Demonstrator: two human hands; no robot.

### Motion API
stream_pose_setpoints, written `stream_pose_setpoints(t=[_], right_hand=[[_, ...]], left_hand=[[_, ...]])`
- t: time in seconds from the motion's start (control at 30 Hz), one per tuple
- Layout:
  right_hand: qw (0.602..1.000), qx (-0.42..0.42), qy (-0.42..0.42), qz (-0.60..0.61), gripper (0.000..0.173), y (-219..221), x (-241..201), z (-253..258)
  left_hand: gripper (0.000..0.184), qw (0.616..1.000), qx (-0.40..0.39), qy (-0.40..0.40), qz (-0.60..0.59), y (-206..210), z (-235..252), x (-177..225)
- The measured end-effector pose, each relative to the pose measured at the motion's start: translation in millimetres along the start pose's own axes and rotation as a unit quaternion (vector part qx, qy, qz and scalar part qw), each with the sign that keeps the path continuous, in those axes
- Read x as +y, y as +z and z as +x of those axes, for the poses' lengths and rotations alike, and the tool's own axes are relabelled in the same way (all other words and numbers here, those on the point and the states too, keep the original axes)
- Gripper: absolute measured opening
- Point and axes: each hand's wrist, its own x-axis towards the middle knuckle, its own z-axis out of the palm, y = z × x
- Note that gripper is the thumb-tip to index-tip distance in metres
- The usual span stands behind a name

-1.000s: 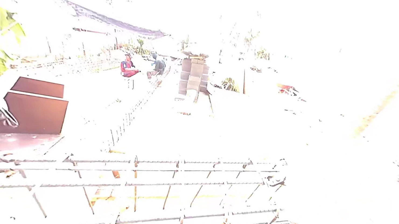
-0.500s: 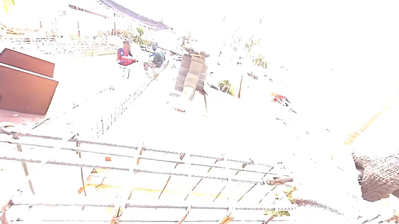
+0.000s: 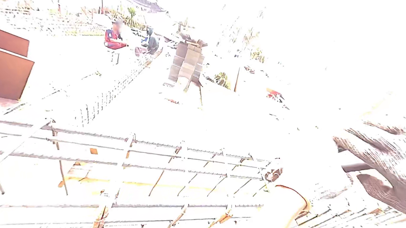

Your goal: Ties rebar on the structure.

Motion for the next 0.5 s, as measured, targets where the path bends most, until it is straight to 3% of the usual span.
stream_pose_setpoints(t=[0.03,0.07,0.1,0.2,0.3,0.4,0.47,0.5], right_hand=[[1.000,-0.005,0.001,-0.021,0.057,6,2,-3],[0.999,-0.014,0.012,-0.046,0.047,12,2,-6],[0.997,-0.020,0.022,-0.070,0.032,17,0,-6],[0.992,-0.096,0.073,-0.047,0.018,18,-1,4],[0.988,-0.135,0.074,-0.017,0.025,14,-2,3],[0.917,-0.313,0.187,0.161,0.024,-18,-28,13],[0.852,-0.394,0.245,0.243,0.027,-29,-36,17],[0.825,-0.415,0.263,0.281,0.029,-30,-36,18]], left_hand=[[0.041,0.999,0.020,0.028,0.010,12,5,-9],[0.043,0.993,0.086,0.075,0.023,39,16,-25],[0.046,0.991,0.099,0.091,0.020,55,22,-33],[0.047,0.999,-0.001,0.020,-0.035,39,10,-16],[0.043,0.998,-0.019,-0.012,-0.067,23,-24,9],[0.030,0.996,0.087,0.006,-0.022,63,-67,16],[0.019,0.980,0.142,0.138,0.024,104,-99,-11],[0.018,0.978,0.124,0.164,0.025,114,-108,-20]])
